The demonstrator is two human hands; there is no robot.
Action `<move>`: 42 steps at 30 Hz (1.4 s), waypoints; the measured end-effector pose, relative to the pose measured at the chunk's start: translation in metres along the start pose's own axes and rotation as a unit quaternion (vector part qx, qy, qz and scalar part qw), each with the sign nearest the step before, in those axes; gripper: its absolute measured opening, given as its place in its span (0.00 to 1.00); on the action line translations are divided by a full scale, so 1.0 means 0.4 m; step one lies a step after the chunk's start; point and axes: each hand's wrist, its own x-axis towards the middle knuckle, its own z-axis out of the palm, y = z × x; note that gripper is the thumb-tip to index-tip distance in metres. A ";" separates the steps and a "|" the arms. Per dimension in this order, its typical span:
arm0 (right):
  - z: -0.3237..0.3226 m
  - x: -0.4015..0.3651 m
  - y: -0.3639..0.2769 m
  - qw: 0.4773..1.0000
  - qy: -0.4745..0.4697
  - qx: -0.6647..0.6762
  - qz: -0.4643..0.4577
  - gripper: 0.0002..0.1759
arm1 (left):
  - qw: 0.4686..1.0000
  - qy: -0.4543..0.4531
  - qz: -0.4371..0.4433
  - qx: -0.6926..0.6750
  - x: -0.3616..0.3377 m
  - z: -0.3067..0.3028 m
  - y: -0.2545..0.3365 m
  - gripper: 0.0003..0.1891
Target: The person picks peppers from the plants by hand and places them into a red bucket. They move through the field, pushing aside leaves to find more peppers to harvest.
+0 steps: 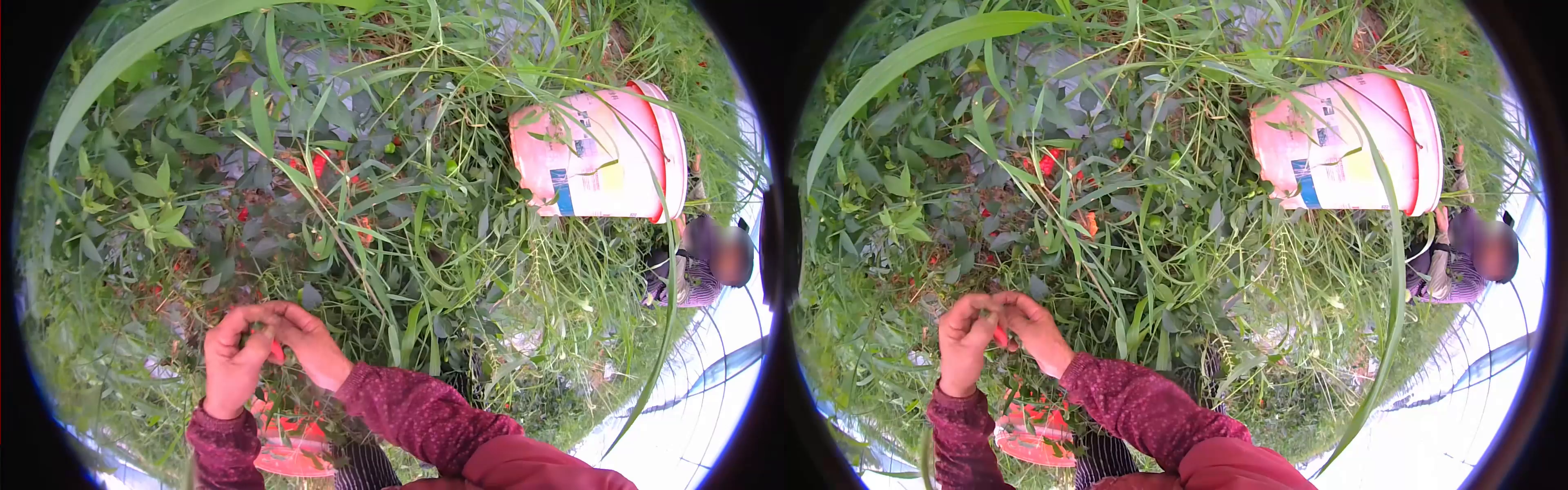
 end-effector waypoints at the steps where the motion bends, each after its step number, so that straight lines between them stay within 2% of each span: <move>1: 0.007 -0.001 -0.009 1.000 -0.003 0.001 0.003 0.13 | 1.000 0.004 0.000 0.001 0.003 0.006 -0.007 0.08; 3: 0.012 -0.008 -0.040 0.998 0.022 0.060 0.006 0.16 | 0.977 0.071 0.085 0.183 0.012 0.015 -0.032 0.07; 5: 0.003 -0.009 -0.038 0.996 -0.006 0.091 0.004 0.20 | 0.970 0.086 0.100 0.204 0.012 0.007 -0.077 0.07; 8: 0.014 -0.009 -0.043 0.996 -0.003 0.085 -0.019 0.23 | 0.951 0.167 0.113 0.235 0.022 0.010 -0.115 0.06; 12: 0.014 -0.010 -0.038 0.994 -0.011 0.111 -0.007 0.27 | 0.930 0.169 0.147 0.291 0.035 0.049 -0.171 0.22; 15: 0.020 -0.022 -0.042 0.996 -0.011 0.089 -0.006 0.29 | 0.915 0.228 0.161 0.293 0.041 0.081 -0.185 0.22; 17: -0.001 -0.009 -0.019 0.998 -0.029 0.050 -0.006 0.31 | 0.920 0.241 0.133 0.279 0.041 0.087 -0.182 0.22; 19: 0.002 -0.010 -0.011 0.995 -0.045 0.085 -0.032 0.32 | 0.908 0.271 0.163 0.276 0.041 0.072 -0.209 0.23; 20: 0.005 -0.020 -0.015 0.992 -0.064 0.111 -0.012 0.33 | 0.906 0.281 0.154 0.276 0.031 0.066 -0.220 0.22; 23: -0.007 -0.057 0.018 0.996 -0.049 0.035 -0.072 0.35 | 0.922 0.282 0.160 0.210 -0.008 0.092 -0.223 0.21; 25: -0.018 -0.101 0.030 0.996 -0.070 0.045 -0.044 0.34 | 0.935 0.260 0.140 0.198 -0.071 0.100 -0.226 0.20; 29: 0.043 -0.246 -0.009 0.999 -0.051 0.005 0.004 0.35 | 0.978 0.180 0.071 0.075 -0.194 0.117 -0.148 0.15; 30: 0.058 -0.283 -0.023 0.999 -0.039 -0.006 0.018 0.35 | 0.984 0.164 0.066 -0.008 -0.224 0.133 -0.112 0.13; 31: 0.079 -0.320 -0.041 0.999 -0.026 -0.015 0.029 0.35 | 0.986 0.141 0.085 -0.009 -0.251 0.141 -0.083 0.13; 32: 0.109 -0.362 -0.067 1.000 -0.021 -0.017 -0.002 0.35 | 0.989 0.128 0.077 -0.014 -0.276 0.149 -0.060 0.13; 34: 0.182 -0.450 -0.129 0.998 0.008 -0.055 0.025 0.35 | 0.992 0.104 0.067 -0.013 -0.318 0.161 -0.009 0.13; 37: 0.257 -0.523 -0.163 0.999 -0.038 -0.011 -0.037 0.34 | 0.989 0.040 0.140 -0.002 -0.358 0.142 0.071 0.12; 39: 0.280 -0.580 -0.198 0.994 -0.063 -0.047 -0.074 0.33 | 0.987 0.001 0.156 -0.035 -0.431 0.153 0.193 0.09; 41: 0.309 -0.666 -0.237 0.975 -0.048 -0.201 -0.085 0.36 | 0.994 -0.076 0.047 -0.068 -0.512 0.144 0.305 0.09; 42: 0.298 -0.696 -0.244 0.960 -0.038 -0.256 -0.105 0.35 | 0.996 -0.063 0.048 -0.051 -0.517 0.127 0.298 0.10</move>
